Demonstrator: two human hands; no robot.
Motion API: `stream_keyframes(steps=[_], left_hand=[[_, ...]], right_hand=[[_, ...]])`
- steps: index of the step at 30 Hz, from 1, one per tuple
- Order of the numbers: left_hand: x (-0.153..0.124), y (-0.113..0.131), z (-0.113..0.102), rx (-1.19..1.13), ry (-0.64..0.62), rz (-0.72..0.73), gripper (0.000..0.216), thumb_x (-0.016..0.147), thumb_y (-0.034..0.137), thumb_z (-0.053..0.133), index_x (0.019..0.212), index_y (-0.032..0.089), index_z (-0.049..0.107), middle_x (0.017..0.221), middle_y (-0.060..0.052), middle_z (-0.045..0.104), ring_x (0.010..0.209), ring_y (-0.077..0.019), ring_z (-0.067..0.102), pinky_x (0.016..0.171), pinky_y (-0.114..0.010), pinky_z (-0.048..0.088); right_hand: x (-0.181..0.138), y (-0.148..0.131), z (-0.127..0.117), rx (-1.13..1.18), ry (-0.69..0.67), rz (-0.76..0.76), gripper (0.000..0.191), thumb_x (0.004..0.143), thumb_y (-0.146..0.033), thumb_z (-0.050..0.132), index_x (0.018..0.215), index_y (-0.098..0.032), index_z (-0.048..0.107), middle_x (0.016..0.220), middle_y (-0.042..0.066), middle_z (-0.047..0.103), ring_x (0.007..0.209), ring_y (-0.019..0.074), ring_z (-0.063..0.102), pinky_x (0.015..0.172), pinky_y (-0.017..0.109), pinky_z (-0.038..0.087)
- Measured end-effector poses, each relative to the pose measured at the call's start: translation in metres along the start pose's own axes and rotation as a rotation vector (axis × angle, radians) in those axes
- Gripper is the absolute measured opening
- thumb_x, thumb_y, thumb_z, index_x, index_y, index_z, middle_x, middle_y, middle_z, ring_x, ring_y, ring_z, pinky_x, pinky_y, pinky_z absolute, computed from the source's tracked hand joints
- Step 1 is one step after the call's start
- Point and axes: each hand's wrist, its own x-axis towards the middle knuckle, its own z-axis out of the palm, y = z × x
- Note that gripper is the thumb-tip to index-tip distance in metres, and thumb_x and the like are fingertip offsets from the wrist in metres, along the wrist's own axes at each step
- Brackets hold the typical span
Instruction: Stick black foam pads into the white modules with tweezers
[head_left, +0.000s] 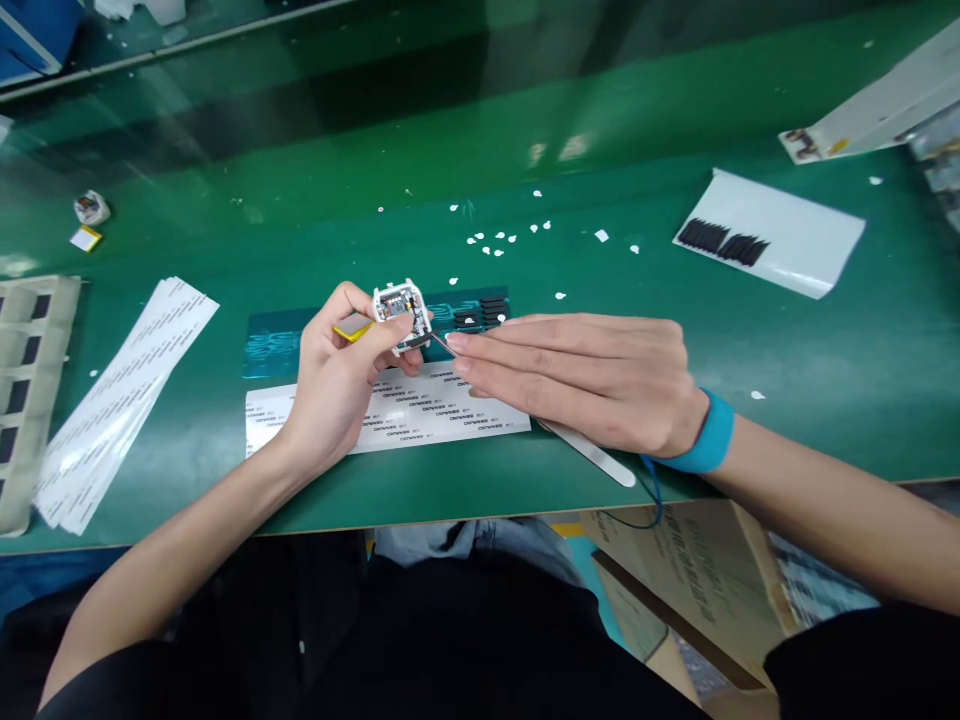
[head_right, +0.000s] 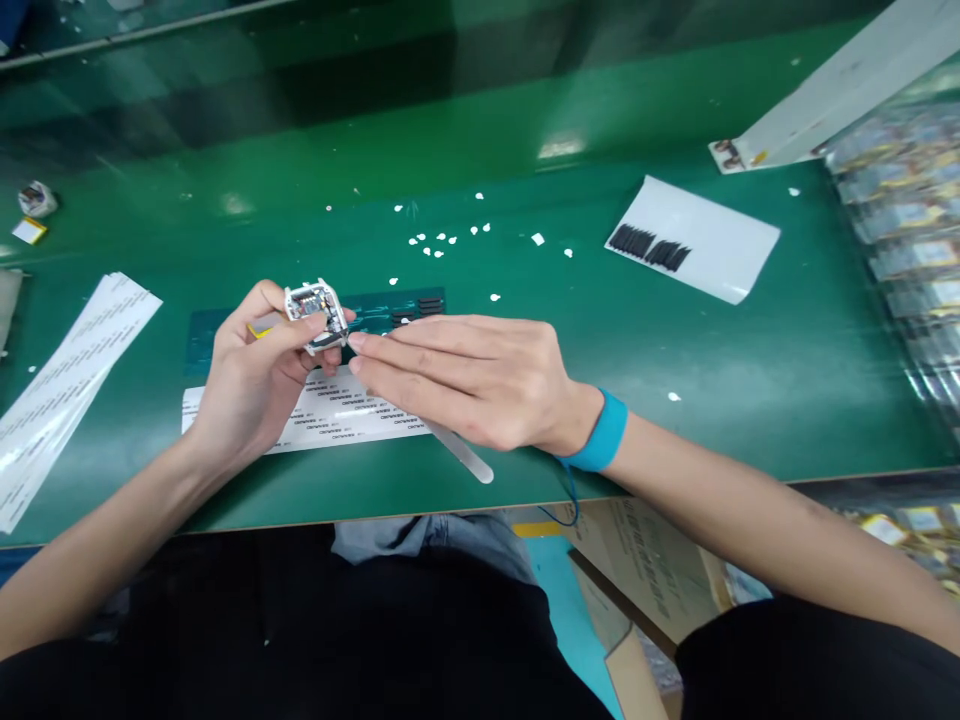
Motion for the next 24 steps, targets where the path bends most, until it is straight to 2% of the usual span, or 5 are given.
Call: stream_keyframes(steps=[6, 10, 15, 19, 24], left_hand=[[0.0016, -0.0032, 0.0003, -0.057, -0.008, -0.022, 0.027, 0.078, 0.009, 0.075, 0.073, 0.021, 0.052, 0.067, 0.004, 0.068, 0.053, -0.0111, 0.067, 0.050, -0.020, 0.055], [0.0014, -0.0033, -0.0003, -0.040, -0.019, -0.021, 0.029, 0.076, 0.011, 0.078, 0.072, 0.021, 0.051, 0.066, 0.005, 0.066, 0.053, -0.0108, 0.066, 0.049, -0.020, 0.054], [-0.0014, -0.0022, 0.0008, 0.036, -0.032, -0.042, 0.037, 0.073, 0.021, 0.089, 0.069, 0.021, 0.052, 0.065, 0.005, 0.066, 0.052, -0.0107, 0.063, 0.049, -0.022, 0.054], [-0.0023, -0.0022, 0.0008, 0.077, -0.031, -0.015, 0.041, 0.073, 0.025, 0.093, 0.068, 0.021, 0.053, 0.067, 0.004, 0.065, 0.052, -0.0108, 0.064, 0.048, -0.023, 0.054], [-0.0026, -0.0056, -0.0021, 0.156, -0.024, 0.075, 0.032, 0.078, 0.020, 0.089, 0.071, 0.020, 0.058, 0.073, 0.003, 0.071, 0.060, -0.0110, 0.067, 0.056, -0.022, 0.059]], right_hand=[[0.0003, -0.0030, 0.0041, 0.004, -0.019, -0.019, 0.031, 0.102, -0.009, 0.069, 0.133, -0.009, 0.068, 0.134, 0.010, 0.074, 0.120, 0.0194, 0.078, 0.113, 0.034, 0.063], [-0.0021, -0.0031, 0.0033, 0.050, -0.076, 0.028, 0.032, 0.105, -0.010, 0.065, 0.135, -0.018, 0.069, 0.138, 0.006, 0.073, 0.125, 0.0191, 0.076, 0.113, 0.035, 0.063], [-0.0039, -0.0019, 0.0022, 0.169, -0.087, 0.083, 0.031, 0.105, -0.013, 0.064, 0.133, -0.023, 0.073, 0.136, 0.004, 0.075, 0.123, 0.0225, 0.077, 0.100, 0.037, 0.070], [-0.0047, -0.0024, 0.0026, 0.274, -0.099, 0.162, 0.034, 0.110, -0.016, 0.054, 0.139, -0.027, 0.070, 0.137, 0.003, 0.075, 0.125, 0.0206, 0.075, 0.105, 0.039, 0.068], [-0.0040, -0.0028, 0.0075, 0.327, -0.026, 0.186, 0.032, 0.105, -0.010, 0.064, 0.135, -0.019, 0.071, 0.132, 0.006, 0.078, 0.125, 0.0190, 0.076, 0.109, 0.036, 0.066]])
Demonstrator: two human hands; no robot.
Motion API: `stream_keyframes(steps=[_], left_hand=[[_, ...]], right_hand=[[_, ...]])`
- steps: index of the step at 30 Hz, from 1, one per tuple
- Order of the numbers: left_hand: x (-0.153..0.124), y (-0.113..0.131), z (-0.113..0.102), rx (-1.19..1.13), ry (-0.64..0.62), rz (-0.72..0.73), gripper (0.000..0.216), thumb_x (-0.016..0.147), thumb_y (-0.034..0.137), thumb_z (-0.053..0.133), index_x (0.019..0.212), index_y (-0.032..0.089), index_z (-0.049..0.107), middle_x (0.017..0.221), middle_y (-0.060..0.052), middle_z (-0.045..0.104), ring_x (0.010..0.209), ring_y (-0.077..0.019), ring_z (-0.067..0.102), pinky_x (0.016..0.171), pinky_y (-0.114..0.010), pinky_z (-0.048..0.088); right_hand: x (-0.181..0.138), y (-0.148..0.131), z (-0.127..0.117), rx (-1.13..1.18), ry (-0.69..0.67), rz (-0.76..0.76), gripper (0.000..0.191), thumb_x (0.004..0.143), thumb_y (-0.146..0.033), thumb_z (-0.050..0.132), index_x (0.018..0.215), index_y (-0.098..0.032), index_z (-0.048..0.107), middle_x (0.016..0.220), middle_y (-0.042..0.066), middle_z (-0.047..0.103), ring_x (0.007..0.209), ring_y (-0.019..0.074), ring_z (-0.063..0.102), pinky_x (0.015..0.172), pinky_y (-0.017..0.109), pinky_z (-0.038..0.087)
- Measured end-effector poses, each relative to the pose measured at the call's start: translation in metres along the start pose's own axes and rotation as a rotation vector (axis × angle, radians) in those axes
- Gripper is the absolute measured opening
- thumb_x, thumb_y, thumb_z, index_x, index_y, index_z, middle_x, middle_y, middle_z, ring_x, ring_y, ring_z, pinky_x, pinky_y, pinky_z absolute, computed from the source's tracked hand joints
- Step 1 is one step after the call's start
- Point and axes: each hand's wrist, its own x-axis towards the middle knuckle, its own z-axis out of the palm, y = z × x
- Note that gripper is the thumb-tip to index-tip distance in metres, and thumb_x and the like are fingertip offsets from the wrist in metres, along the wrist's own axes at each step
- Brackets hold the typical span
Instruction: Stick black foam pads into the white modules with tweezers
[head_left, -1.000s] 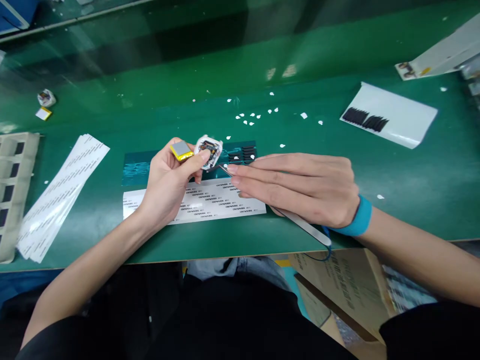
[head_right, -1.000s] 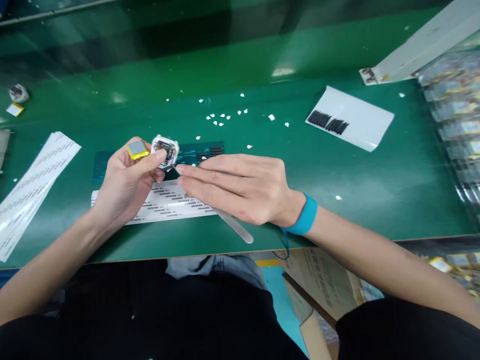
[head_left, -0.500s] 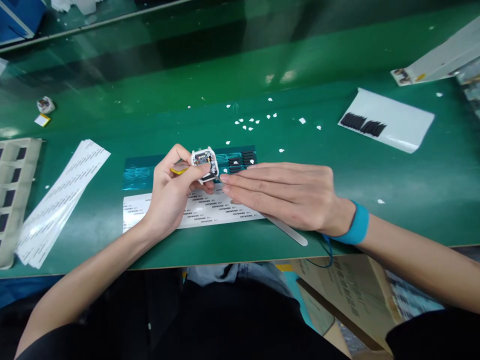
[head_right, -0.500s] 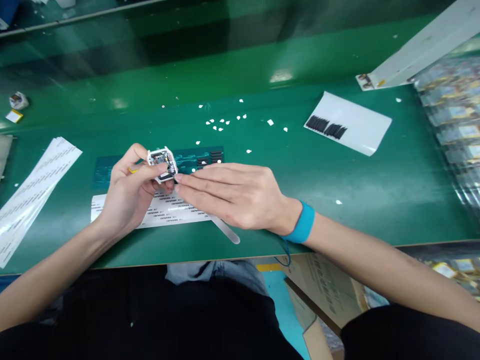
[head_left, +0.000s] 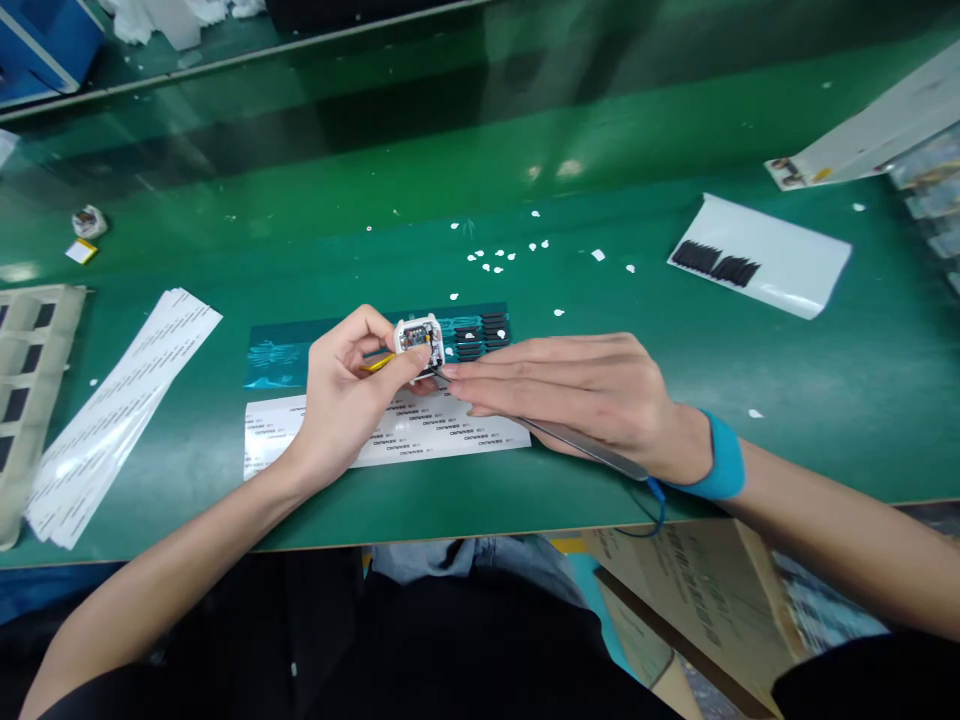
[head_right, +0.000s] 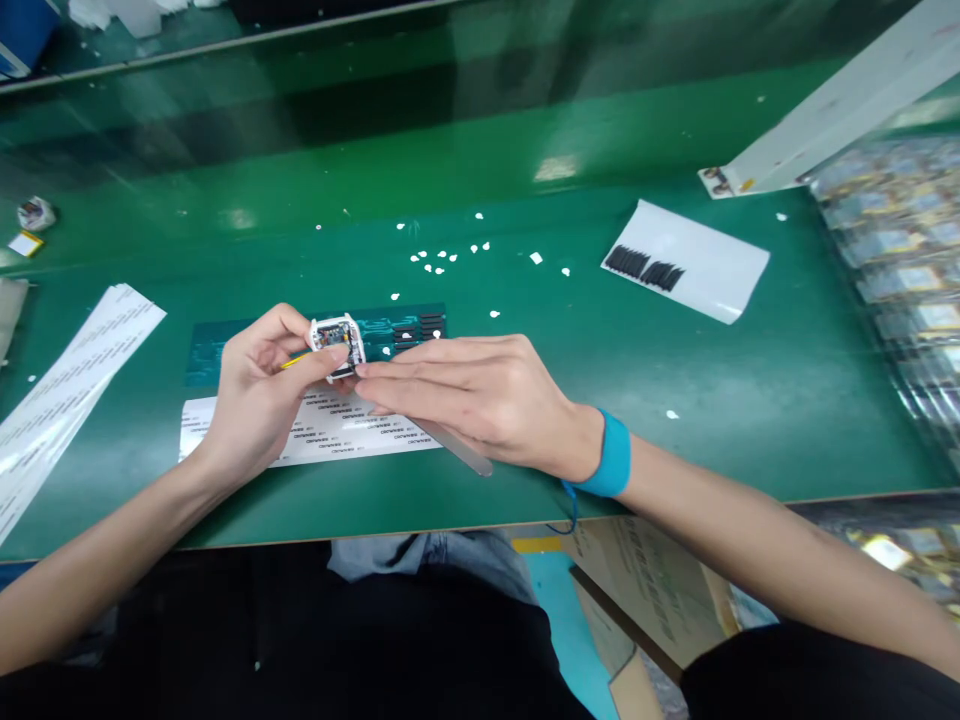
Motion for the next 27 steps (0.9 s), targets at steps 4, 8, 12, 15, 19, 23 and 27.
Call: stream_keyframes(steps=[4, 8, 12, 15, 19, 23, 27], left_hand=[[-0.001, -0.002, 0.000, 0.012, 0.053, -0.015, 0.037, 0.078, 0.025, 0.091, 0.072, 0.021, 0.055, 0.067, 0.003, 0.072, 0.057, -0.0132, 0.071, 0.059, -0.025, 0.065], [-0.001, 0.001, 0.002, -0.027, 0.064, -0.043, 0.042, 0.076, 0.028, 0.096, 0.073, 0.021, 0.055, 0.064, 0.002, 0.073, 0.054, -0.0161, 0.074, 0.056, -0.025, 0.065], [-0.002, 0.003, 0.003, -0.028, 0.062, -0.055, 0.041, 0.075, 0.029, 0.096, 0.073, 0.022, 0.055, 0.063, 0.003, 0.073, 0.054, -0.0175, 0.076, 0.054, -0.026, 0.066], [-0.001, 0.002, 0.003, -0.033, 0.059, -0.058, 0.040, 0.075, 0.027, 0.095, 0.073, 0.022, 0.055, 0.062, 0.003, 0.073, 0.054, -0.0174, 0.076, 0.054, -0.026, 0.065], [0.001, 0.000, 0.002, -0.032, 0.065, -0.064, 0.042, 0.074, 0.029, 0.096, 0.073, 0.023, 0.054, 0.062, 0.004, 0.073, 0.055, -0.0180, 0.076, 0.055, -0.027, 0.066], [0.000, 0.001, 0.003, -0.026, 0.065, -0.072, 0.043, 0.074, 0.030, 0.097, 0.074, 0.022, 0.054, 0.067, 0.002, 0.075, 0.058, -0.0185, 0.078, 0.057, -0.027, 0.067], [0.012, 0.007, -0.003, 0.046, 0.074, -0.021, 0.034, 0.073, 0.024, 0.094, 0.087, 0.021, 0.063, 0.069, 0.000, 0.077, 0.058, -0.0185, 0.077, 0.057, -0.026, 0.065]], right_hand=[[0.005, -0.002, 0.001, 0.031, 0.058, 0.029, 0.033, 0.100, -0.007, 0.071, 0.132, -0.016, 0.072, 0.124, 0.008, 0.081, 0.120, 0.0191, 0.078, 0.104, 0.033, 0.068], [0.006, -0.003, -0.001, 0.042, 0.102, 0.051, 0.032, 0.100, -0.007, 0.071, 0.130, -0.018, 0.074, 0.121, 0.008, 0.082, 0.116, 0.0198, 0.079, 0.100, 0.033, 0.070], [0.004, 0.000, 0.000, 0.059, 0.092, 0.051, 0.036, 0.100, -0.007, 0.071, 0.134, -0.021, 0.072, 0.125, 0.006, 0.081, 0.119, 0.0199, 0.078, 0.101, 0.035, 0.070], [0.003, 0.001, 0.000, 0.084, 0.071, 0.037, 0.036, 0.099, -0.004, 0.071, 0.133, -0.016, 0.072, 0.126, 0.010, 0.081, 0.122, 0.0201, 0.077, 0.102, 0.035, 0.069], [0.003, 0.000, 0.001, 0.086, 0.082, 0.061, 0.038, 0.102, -0.008, 0.069, 0.137, -0.022, 0.072, 0.127, 0.006, 0.081, 0.121, 0.0202, 0.078, 0.103, 0.036, 0.069], [0.003, 0.001, 0.002, 0.148, 0.116, 0.137, 0.036, 0.104, -0.010, 0.067, 0.134, -0.027, 0.074, 0.123, 0.001, 0.082, 0.114, 0.0181, 0.080, 0.097, 0.033, 0.069], [0.003, 0.010, 0.000, 0.043, 0.260, 0.173, 0.033, 0.101, -0.010, 0.070, 0.129, -0.027, 0.077, 0.118, 0.003, 0.084, 0.101, 0.0191, 0.082, 0.084, 0.032, 0.070]])
